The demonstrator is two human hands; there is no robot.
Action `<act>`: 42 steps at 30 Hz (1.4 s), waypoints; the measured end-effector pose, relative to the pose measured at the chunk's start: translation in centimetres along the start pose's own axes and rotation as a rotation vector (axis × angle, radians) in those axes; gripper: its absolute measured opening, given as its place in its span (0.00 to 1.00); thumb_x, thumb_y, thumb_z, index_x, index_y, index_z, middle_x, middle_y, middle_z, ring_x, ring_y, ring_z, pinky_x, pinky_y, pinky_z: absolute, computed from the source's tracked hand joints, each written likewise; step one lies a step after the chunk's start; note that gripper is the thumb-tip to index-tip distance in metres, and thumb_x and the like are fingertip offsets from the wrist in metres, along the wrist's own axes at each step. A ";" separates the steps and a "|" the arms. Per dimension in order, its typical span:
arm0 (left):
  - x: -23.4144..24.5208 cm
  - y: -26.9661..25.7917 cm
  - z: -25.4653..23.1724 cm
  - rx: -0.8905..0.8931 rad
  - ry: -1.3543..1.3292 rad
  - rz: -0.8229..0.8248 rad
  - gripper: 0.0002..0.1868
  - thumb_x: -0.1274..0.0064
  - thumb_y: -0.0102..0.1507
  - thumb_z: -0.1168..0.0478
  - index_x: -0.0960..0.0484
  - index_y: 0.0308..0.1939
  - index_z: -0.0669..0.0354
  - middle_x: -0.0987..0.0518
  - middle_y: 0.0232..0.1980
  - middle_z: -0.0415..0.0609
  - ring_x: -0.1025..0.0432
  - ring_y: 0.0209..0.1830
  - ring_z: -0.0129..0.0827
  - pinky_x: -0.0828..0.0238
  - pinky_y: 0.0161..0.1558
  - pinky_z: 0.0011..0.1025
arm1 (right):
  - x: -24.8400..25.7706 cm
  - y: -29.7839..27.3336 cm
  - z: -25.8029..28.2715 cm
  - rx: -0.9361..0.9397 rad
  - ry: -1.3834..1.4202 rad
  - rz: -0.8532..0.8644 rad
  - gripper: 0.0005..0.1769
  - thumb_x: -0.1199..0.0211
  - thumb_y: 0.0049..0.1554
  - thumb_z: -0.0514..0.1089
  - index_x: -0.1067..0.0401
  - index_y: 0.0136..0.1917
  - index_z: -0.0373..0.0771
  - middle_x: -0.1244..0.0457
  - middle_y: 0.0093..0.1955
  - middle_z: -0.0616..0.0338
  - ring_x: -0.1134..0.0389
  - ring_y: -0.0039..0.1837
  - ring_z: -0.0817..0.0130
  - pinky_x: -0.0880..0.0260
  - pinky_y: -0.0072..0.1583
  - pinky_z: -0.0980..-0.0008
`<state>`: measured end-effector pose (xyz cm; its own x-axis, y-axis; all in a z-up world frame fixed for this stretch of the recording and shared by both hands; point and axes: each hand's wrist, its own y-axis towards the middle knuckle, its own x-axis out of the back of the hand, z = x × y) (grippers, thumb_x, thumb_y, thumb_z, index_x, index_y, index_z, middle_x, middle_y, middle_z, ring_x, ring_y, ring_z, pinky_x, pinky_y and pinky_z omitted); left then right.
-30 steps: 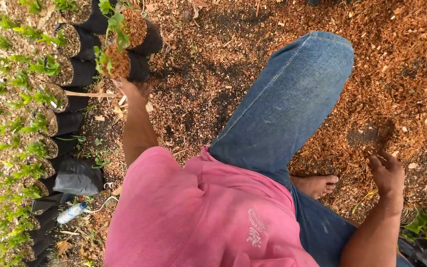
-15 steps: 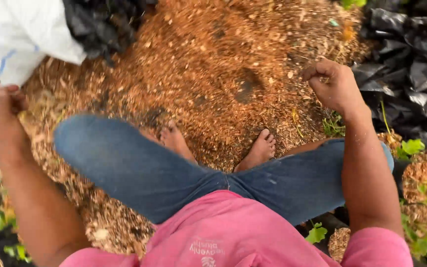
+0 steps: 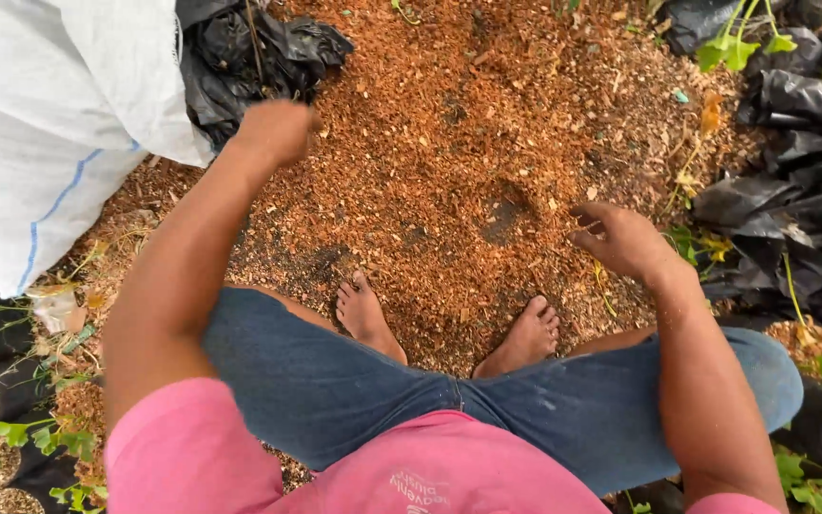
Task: Transplanting young seedlings into black plastic nursery bags and filling them with soil by hand.
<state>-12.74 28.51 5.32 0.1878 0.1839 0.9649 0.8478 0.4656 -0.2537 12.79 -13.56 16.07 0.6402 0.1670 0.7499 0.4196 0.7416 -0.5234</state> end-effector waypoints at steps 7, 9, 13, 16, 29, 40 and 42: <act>-1.5 10.2 4.4 0.240 0.172 -0.499 0.41 0.44 0.51 0.75 0.36 0.67 0.48 0.41 0.66 0.59 0.44 0.61 0.60 0.40 0.52 0.54 | -0.2 4.6 1.8 -0.076 -0.193 0.023 0.24 0.44 0.57 0.50 0.36 0.65 0.46 0.37 0.63 0.61 0.33 0.59 0.62 0.34 0.65 0.60; -1.8 11.9 5.2 0.176 0.410 -0.743 0.06 0.48 0.57 0.60 0.16 0.33 0.53 0.21 0.41 0.48 0.35 0.46 0.41 0.46 0.52 0.42 | -0.2 5.5 2.2 0.011 -0.253 -0.058 0.23 0.45 0.57 0.53 0.35 0.65 0.46 0.37 0.63 0.59 0.30 0.53 0.62 0.31 0.60 0.60; 5.9 9.1 -2.0 0.093 0.161 -1.026 0.08 0.41 0.55 0.62 0.17 0.38 0.56 0.26 0.37 0.45 0.36 0.39 0.39 0.43 0.48 0.34 | -0.7 7.7 2.7 0.212 -0.166 -0.325 0.16 0.41 0.55 0.45 0.29 0.56 0.37 0.33 0.54 0.52 0.30 0.49 0.59 0.28 0.53 0.62; 7.2 8.1 -6.9 0.109 -0.217 -0.865 0.13 0.37 0.58 0.58 0.25 0.26 0.56 0.26 0.29 0.45 0.32 0.26 0.36 0.33 0.31 0.36 | -0.6 7.9 5.0 0.168 0.193 -0.268 0.08 0.42 0.59 0.41 0.27 0.50 0.39 0.32 0.48 0.52 0.32 0.37 0.68 0.26 0.41 0.71; 4.3 3.6 -23.7 -0.250 -1.378 -0.263 0.21 0.36 0.57 0.62 0.33 0.17 0.56 0.27 0.16 0.50 0.32 0.15 0.26 0.40 0.20 0.17 | -4.7 10.6 -0.5 0.173 0.154 -0.656 0.12 0.41 0.55 0.47 0.25 0.51 0.45 0.33 0.39 0.58 0.29 0.40 0.60 0.29 0.43 0.65; 0.0 2.8 -28.2 -0.596 -0.582 -0.862 0.11 0.46 0.56 0.69 0.18 0.41 0.52 0.20 0.41 0.45 0.26 0.48 0.34 0.32 0.54 0.32 | -5.1 11.2 -1.7 0.215 -0.150 -0.917 0.09 0.43 0.58 0.52 0.25 0.50 0.54 0.37 0.36 0.63 0.30 0.39 0.55 0.29 0.40 0.58; -2.5 4.0 -28.4 -0.564 -0.462 -0.655 0.08 0.51 0.56 0.64 0.19 0.38 0.58 0.21 0.40 0.51 0.27 0.50 0.42 0.31 0.53 0.35 | -4.1 9.4 0.4 0.391 -0.115 -0.941 0.08 0.44 0.60 0.48 0.27 0.51 0.52 0.35 0.39 0.61 0.30 0.44 0.56 0.30 0.42 0.60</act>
<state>4.24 5.29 3.84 -0.5150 0.4133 0.7509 0.8504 0.1362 0.5082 13.92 -7.00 8.23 0.0861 -0.5456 0.8336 0.4676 0.7610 0.4497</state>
